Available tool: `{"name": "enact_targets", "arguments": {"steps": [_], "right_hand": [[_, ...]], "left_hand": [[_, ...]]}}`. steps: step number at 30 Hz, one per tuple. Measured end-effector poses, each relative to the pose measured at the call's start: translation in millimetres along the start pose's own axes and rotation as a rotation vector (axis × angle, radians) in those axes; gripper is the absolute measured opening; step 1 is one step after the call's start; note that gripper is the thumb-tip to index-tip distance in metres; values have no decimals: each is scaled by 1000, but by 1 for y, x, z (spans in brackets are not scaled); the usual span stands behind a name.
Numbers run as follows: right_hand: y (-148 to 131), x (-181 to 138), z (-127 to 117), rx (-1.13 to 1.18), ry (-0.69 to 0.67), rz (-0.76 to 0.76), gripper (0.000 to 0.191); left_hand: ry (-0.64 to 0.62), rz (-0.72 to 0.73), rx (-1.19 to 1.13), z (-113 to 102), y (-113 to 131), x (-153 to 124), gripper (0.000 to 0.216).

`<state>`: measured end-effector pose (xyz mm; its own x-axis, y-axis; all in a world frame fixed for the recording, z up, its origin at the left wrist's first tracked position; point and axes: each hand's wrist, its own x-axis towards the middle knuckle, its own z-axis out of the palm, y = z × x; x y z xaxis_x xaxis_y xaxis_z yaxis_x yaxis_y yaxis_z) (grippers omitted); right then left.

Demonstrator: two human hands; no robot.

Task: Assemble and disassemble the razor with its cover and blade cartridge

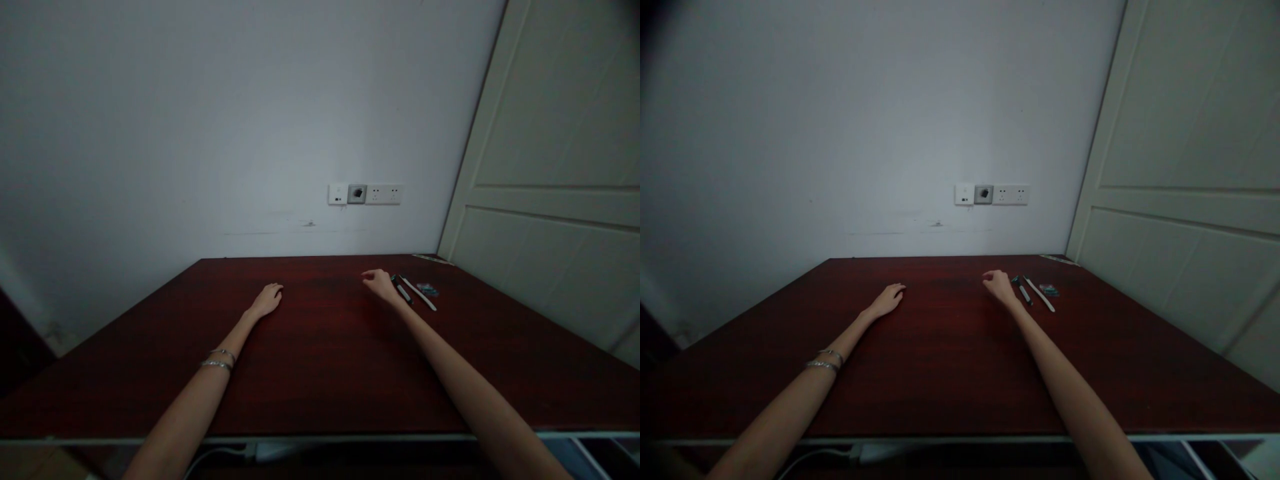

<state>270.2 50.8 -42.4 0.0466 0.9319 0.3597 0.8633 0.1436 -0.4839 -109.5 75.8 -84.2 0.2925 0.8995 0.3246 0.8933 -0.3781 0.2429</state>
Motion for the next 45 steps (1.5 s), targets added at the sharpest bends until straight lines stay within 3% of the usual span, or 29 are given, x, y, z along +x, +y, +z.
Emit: {"name": "enact_targets", "arguments": {"steps": [4,9,12,19,24,27,30,37,42,45], "right_hand": [[35,5,-41,115,109,213,31],[71,-2,-65,124,-31,375,20],[77,-7,-65,69,-96,376,18],[78,-10,-51,-285,-70,430,26],[81,-10,-45,-333,-70,394,33],[79,-9,-43,-282,-40,327,26],[69,-5,-39,-90,26,252,22],[6,-5,-18,486,233,160,44],[-41,-22,4,714,191,53,48],[-60,-32,15,755,156,9,50]], "left_hand": [[1,-4,-1,-1,2,-1,40],[-3,-2,2,-2,3,-3,41],[7,-15,-2,-3,4,-4,40],[-2,-16,-4,-2,3,-3,41],[-10,-14,2,-2,3,-4,42],[-23,-33,-3,-4,6,-6,42],[9,-69,-43,-6,9,-7,44],[205,-186,-256,-21,32,-5,34],[210,-93,-543,-30,82,3,25],[120,-179,-836,-29,121,9,35]]}}
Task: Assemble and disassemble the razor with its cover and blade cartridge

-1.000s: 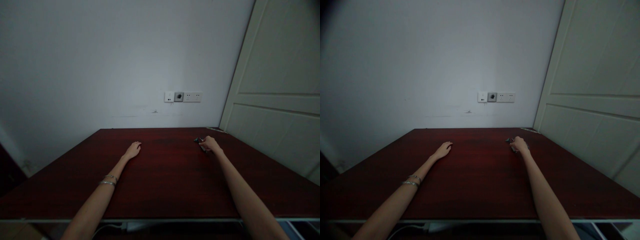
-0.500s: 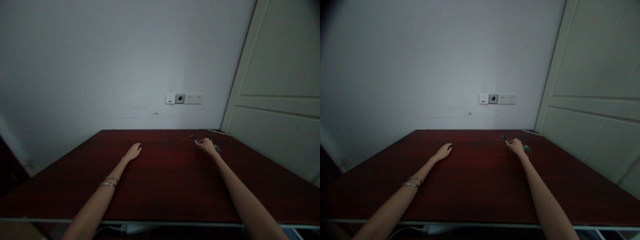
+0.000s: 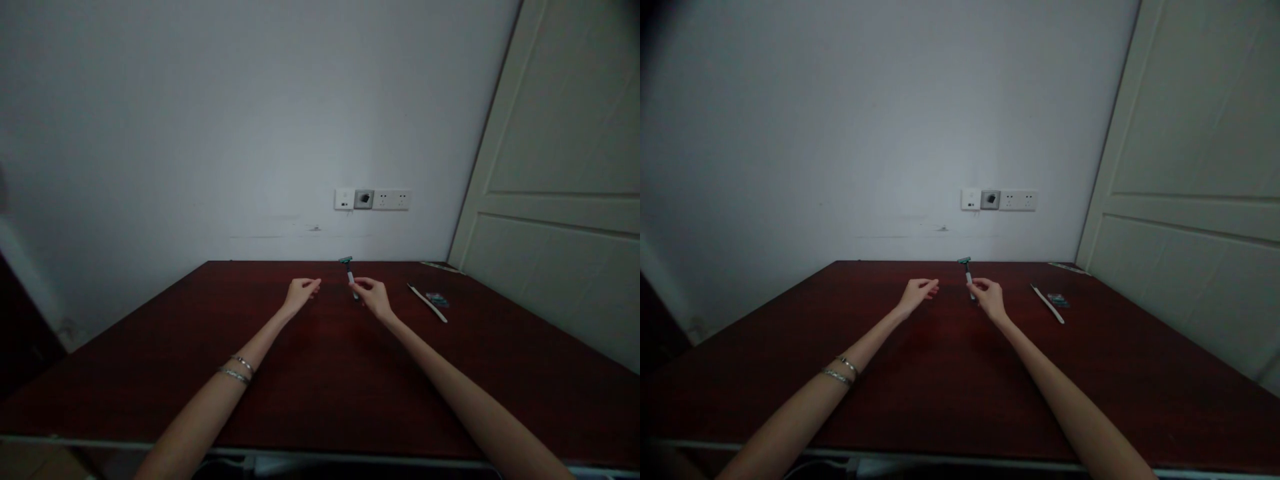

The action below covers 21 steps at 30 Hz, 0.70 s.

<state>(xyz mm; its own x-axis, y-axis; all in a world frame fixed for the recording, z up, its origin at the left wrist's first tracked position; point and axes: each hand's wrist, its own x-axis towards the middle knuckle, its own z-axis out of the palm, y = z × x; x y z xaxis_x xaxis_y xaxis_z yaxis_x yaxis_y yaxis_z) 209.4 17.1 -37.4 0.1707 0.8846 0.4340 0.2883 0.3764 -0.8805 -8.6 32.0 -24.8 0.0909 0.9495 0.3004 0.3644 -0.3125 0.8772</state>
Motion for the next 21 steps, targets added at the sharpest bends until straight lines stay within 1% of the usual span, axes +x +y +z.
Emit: {"name": "enact_targets", "arguments": {"steps": [1,3,6,8,14,16,18,21], "right_hand": [[-2,-4,4,-6,-8,-21,48],[-5,-9,9,-39,-12,-105,43],[-11,-14,12,-97,-7,-250,35],[-13,-16,13,-112,-9,-287,34],[-14,-20,16,-178,6,-312,30],[-15,-21,15,-250,-16,-373,29],[-18,-22,12,-351,-68,-459,31],[-30,-18,0,-538,-120,-535,34]], "left_hand": [[-12,-41,-77,9,8,-1,39],[-28,-59,-155,26,20,-2,41],[-11,6,-143,41,32,-2,39],[10,40,-110,47,36,-1,36],[93,117,81,51,48,0,27],[95,114,137,50,51,1,27],[97,93,201,46,53,4,27],[83,51,324,32,52,14,27]]}}
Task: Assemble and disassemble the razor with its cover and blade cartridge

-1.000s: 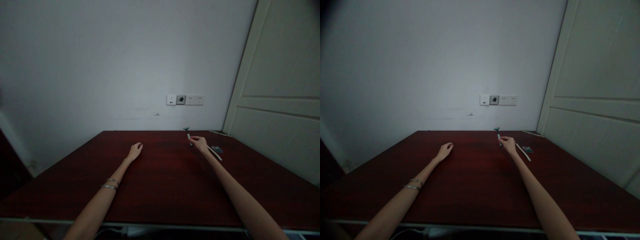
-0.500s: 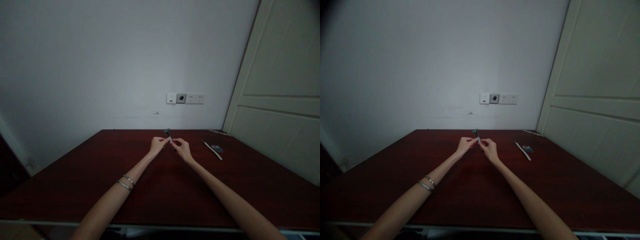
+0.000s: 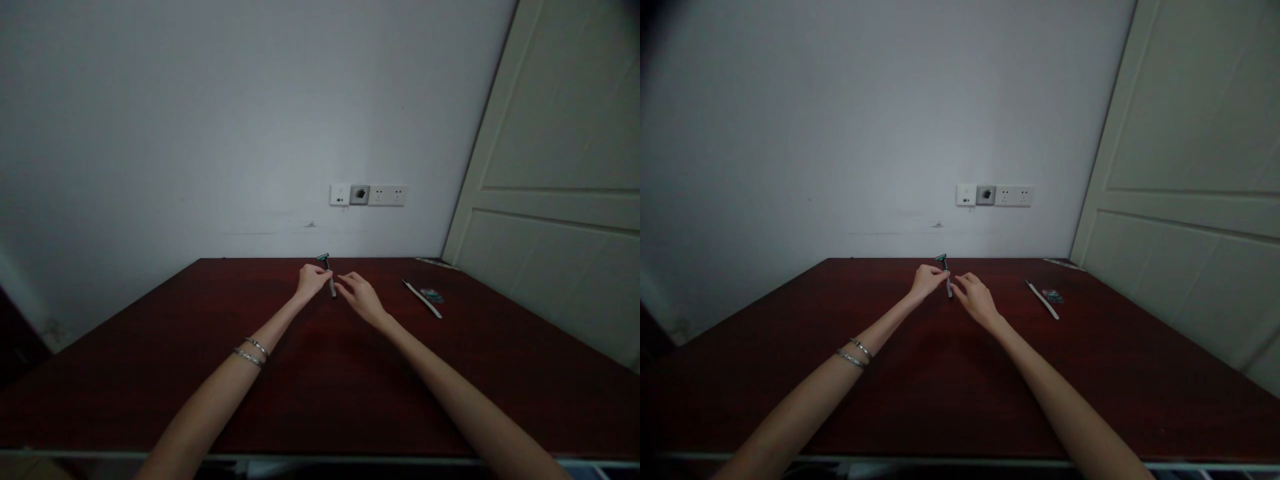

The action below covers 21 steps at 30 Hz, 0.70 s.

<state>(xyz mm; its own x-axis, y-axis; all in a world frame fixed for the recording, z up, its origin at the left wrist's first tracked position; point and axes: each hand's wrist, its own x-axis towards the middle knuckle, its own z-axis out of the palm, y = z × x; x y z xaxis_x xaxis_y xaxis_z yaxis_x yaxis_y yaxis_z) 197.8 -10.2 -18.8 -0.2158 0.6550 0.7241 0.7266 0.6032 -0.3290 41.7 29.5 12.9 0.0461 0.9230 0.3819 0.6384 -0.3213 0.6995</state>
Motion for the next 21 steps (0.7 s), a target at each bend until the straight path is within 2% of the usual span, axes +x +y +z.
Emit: {"name": "enact_targets", "arguments": {"steps": [2,5,10,13,16,21], "right_hand": [[3,7,-15,-112,-18,23,35],[18,19,-38,-261,-50,142,37],[71,22,-66,-532,-257,347,34],[100,11,-77,-644,-406,479,30],[117,-1,-85,-696,-512,580,28],[127,-14,-93,-704,-558,681,29]], "left_hand": [[-59,-29,100,-11,-7,7,25],[-229,-99,206,-26,-20,12,25],[-419,-147,298,-38,-37,4,22],[-471,-173,322,-36,-47,-2,22],[-503,-194,337,-32,-54,-4,23],[-529,-194,368,-28,-60,-1,24]]}}
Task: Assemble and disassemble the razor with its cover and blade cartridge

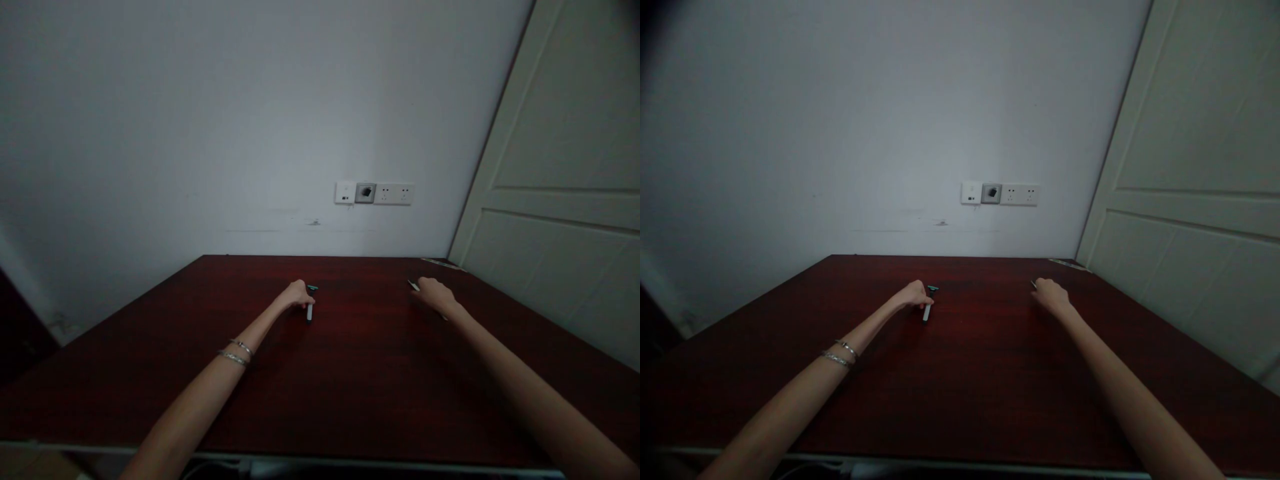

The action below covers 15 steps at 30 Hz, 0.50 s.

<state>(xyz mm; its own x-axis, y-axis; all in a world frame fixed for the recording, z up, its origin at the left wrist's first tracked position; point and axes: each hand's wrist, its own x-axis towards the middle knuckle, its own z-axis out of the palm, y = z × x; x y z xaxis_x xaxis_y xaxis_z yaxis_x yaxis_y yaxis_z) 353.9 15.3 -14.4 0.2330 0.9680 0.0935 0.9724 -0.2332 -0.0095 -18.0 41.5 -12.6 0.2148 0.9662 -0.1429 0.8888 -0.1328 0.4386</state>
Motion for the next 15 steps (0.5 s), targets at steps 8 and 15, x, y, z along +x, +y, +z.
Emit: {"name": "enact_targets", "arguments": {"steps": [8,15], "right_hand": [[10,0,2,17,-38,73,28],[10,-5,1,26,-66,116,31]], "left_hand": [[14,21,98,1,-1,4,27],[43,12,140,0,-2,1,30]]}}
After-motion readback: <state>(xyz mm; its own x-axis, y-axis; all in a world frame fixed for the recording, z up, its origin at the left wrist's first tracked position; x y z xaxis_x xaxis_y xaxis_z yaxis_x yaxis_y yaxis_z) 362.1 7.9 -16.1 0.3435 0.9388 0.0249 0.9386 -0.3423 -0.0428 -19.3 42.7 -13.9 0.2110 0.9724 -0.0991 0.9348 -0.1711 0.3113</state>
